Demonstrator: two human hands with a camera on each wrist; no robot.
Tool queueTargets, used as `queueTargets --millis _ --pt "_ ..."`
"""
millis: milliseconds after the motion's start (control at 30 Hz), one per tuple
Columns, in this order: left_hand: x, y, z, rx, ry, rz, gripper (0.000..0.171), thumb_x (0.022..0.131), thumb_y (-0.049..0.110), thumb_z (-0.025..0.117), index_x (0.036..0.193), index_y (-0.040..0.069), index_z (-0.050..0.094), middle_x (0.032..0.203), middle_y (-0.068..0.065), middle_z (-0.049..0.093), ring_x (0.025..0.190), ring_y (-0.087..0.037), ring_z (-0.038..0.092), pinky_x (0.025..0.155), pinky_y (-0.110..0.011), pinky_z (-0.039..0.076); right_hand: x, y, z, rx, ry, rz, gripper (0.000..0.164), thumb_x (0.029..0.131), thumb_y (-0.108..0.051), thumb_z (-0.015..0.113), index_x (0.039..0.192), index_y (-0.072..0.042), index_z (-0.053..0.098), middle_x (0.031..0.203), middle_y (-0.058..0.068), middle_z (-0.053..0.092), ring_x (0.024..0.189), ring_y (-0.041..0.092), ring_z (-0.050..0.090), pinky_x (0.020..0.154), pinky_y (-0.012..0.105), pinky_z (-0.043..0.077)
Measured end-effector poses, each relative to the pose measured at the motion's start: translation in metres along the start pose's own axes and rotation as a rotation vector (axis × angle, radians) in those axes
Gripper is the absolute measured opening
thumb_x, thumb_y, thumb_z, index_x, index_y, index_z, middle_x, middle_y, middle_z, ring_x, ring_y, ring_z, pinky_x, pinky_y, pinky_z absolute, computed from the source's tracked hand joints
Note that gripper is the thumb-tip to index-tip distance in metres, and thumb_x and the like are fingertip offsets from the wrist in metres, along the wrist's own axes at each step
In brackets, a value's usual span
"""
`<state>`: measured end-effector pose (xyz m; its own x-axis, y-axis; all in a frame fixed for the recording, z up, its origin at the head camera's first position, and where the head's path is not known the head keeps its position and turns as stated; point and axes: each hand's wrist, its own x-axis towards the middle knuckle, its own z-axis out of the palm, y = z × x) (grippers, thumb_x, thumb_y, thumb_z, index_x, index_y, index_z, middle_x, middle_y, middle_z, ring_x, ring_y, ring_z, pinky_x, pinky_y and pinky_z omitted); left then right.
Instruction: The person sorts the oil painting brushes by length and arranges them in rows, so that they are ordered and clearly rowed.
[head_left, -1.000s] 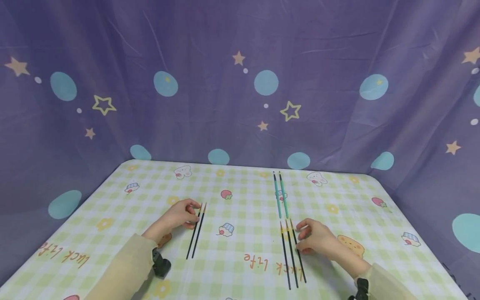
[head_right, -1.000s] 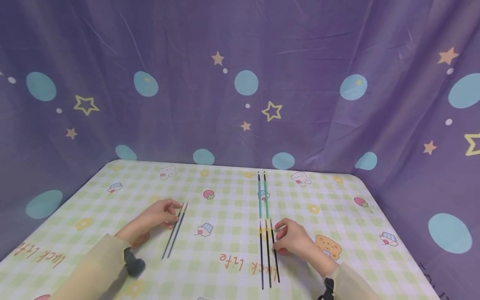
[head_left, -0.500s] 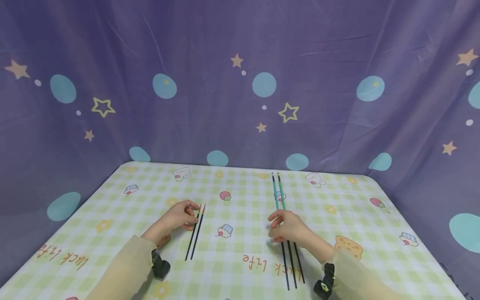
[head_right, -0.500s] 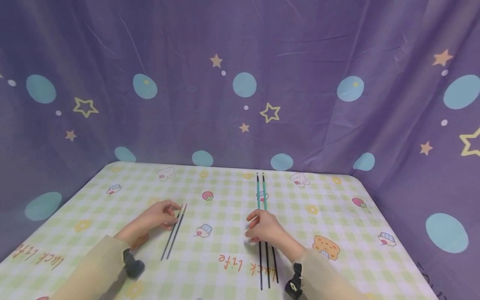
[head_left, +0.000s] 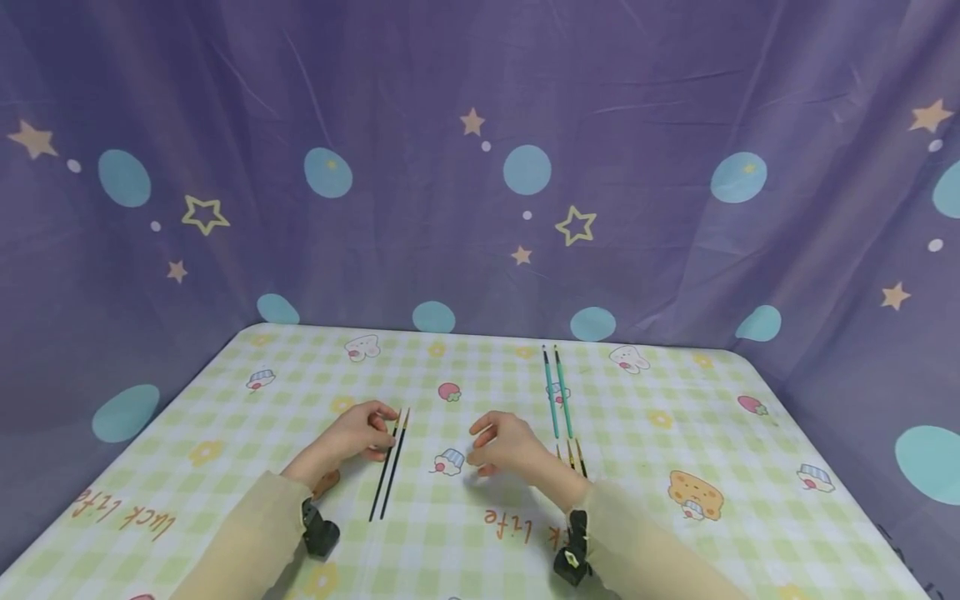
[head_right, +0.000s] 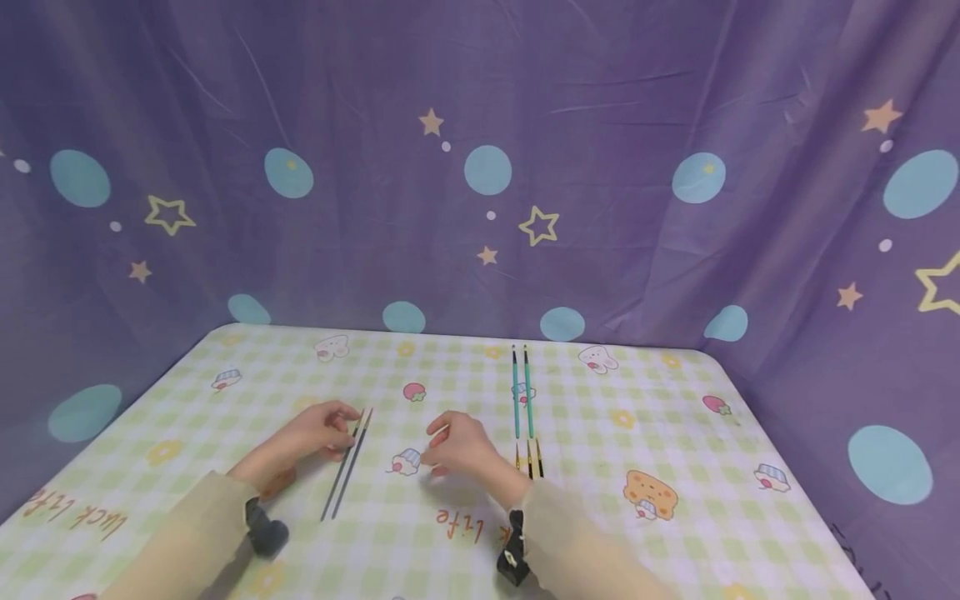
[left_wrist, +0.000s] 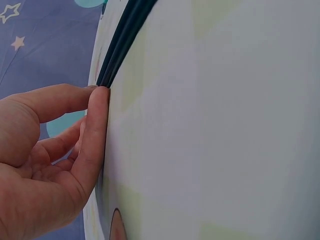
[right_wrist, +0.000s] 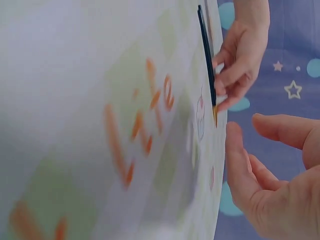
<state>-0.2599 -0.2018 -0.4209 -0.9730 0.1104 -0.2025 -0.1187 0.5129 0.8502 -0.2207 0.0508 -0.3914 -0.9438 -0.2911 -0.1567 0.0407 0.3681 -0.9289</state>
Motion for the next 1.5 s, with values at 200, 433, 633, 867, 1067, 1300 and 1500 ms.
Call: queueTargets --millis 200,433,633,867,1067,1300,1500 --pt "-0.002 0.001 0.000 -0.009 -0.005 0.002 0.042 0.077 -0.002 0.065 0.116 -0.004 0.051 0.078 -0.010 0.047 0.059 -0.017 0.055 0.055 -0.030 0.056 0.012 -0.009 0.030 0.079 -0.010 0.004 0.037 0.071 0.002 0.070 0.104 0.006 0.055 0.082 0.011 0.055 0.063 0.025 0.064 0.058 0.030 0.057" --pt "0.001 -0.001 0.000 -0.011 -0.024 0.017 0.040 0.078 -0.002 0.064 0.116 -0.005 0.051 0.078 -0.010 0.048 0.059 -0.017 0.056 0.055 -0.030 0.056 0.021 -0.014 0.057 0.102 -0.004 0.022 0.036 0.073 -0.001 0.071 0.105 0.003 0.056 0.081 0.008 0.059 0.060 0.022 0.065 0.055 0.028 0.057" --pt "0.002 -0.002 -0.001 0.002 -0.035 0.014 0.041 0.078 -0.002 0.063 0.117 -0.005 0.050 0.080 -0.010 0.047 0.060 -0.017 0.057 0.056 -0.030 0.056 0.027 -0.016 0.074 0.101 0.005 0.026 0.034 0.073 -0.002 0.072 0.104 0.000 0.057 0.080 0.006 0.059 0.059 0.022 0.065 0.054 0.027 0.056" --pt "-0.001 0.000 -0.002 -0.004 -0.046 0.007 0.040 0.079 -0.003 0.061 0.117 -0.004 0.050 0.080 -0.011 0.046 0.061 -0.018 0.056 0.057 -0.030 0.056 0.040 -0.011 0.090 0.049 0.075 0.030 0.032 0.070 -0.001 0.073 0.098 -0.003 0.057 0.077 0.003 0.058 0.052 0.017 0.062 0.048 0.025 0.054" --pt "-0.001 0.000 -0.004 -0.010 -0.073 0.027 0.039 0.082 -0.003 0.060 0.119 -0.004 0.049 0.082 -0.011 0.046 0.063 -0.019 0.056 0.058 -0.031 0.056 0.045 -0.011 0.098 -0.074 0.131 0.040 0.033 0.070 -0.009 0.076 0.095 -0.007 0.055 0.071 -0.001 0.058 0.047 0.012 0.060 0.045 0.023 0.050" --pt "0.001 -0.003 -0.006 -0.026 -0.094 0.030 0.038 0.082 -0.005 0.057 0.120 -0.003 0.048 0.084 -0.011 0.044 0.069 -0.019 0.057 0.060 -0.032 0.056 0.048 -0.013 0.104 -0.223 0.169 0.012 0.038 0.068 -0.011 0.078 0.097 -0.006 0.054 0.056 -0.002 0.058 0.042 0.011 0.057 0.049 0.021 0.049" --pt "0.002 -0.003 -0.007 -0.031 -0.091 0.027 0.039 0.082 -0.004 0.059 0.119 -0.003 0.049 0.084 -0.010 0.043 0.066 -0.019 0.055 0.060 -0.031 0.056 0.048 -0.016 0.104 -0.347 0.162 -0.006 0.040 0.066 -0.012 0.079 0.097 -0.005 0.055 0.048 -0.003 0.056 0.042 0.010 0.052 0.049 0.021 0.046"
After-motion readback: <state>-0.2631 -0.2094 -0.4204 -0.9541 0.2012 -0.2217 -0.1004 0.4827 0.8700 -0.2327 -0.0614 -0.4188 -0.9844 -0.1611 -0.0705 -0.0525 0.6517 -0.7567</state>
